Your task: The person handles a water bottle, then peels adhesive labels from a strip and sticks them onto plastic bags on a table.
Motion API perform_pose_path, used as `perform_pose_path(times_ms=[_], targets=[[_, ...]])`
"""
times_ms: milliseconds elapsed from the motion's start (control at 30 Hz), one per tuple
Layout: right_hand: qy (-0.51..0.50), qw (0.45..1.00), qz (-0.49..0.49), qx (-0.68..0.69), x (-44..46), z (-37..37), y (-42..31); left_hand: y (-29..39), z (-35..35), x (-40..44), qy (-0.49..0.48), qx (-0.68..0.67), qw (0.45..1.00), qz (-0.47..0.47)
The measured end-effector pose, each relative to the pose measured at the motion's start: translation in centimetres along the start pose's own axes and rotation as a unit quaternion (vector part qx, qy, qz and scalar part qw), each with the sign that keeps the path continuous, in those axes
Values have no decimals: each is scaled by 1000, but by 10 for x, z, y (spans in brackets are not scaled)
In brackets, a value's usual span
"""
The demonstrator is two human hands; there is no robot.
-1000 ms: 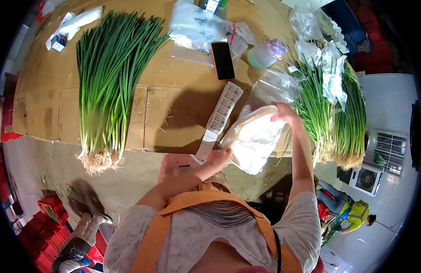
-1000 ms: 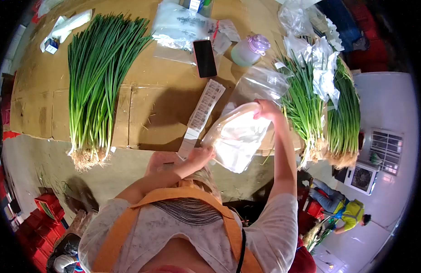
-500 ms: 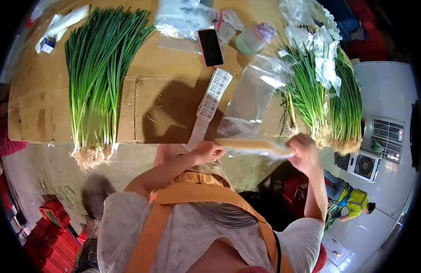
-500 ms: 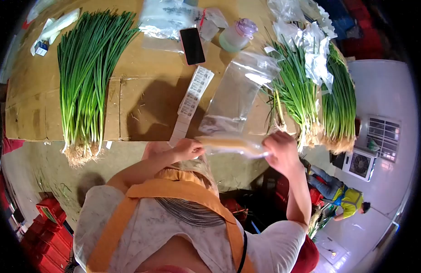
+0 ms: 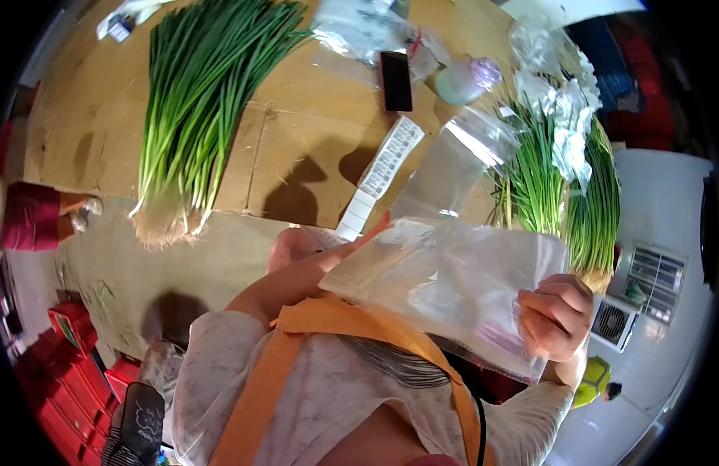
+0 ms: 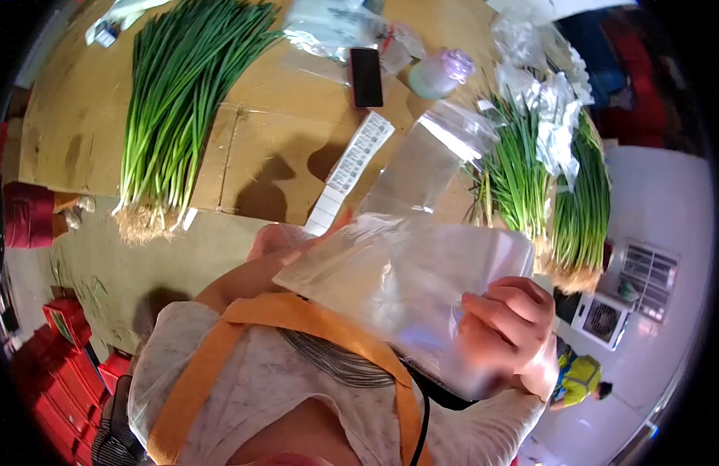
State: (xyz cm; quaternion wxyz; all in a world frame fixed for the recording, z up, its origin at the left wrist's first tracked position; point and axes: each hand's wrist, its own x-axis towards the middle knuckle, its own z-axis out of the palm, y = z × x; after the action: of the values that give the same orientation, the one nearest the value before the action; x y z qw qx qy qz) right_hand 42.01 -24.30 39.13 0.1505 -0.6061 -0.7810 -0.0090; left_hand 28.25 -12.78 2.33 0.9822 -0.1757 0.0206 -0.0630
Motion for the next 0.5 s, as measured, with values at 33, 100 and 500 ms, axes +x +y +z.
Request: perform_pose_path(times_ms=[33,100,500], targets=[[7,999,-33,-6,8,2,3,8,8,-4,-12,0,1000,23],[-7,996,-86,8,30,8,6,24,23,-18,-17,13,998,61],[25,914,-402,50,166,122,82,86,79,-188,297,246,822,419]])
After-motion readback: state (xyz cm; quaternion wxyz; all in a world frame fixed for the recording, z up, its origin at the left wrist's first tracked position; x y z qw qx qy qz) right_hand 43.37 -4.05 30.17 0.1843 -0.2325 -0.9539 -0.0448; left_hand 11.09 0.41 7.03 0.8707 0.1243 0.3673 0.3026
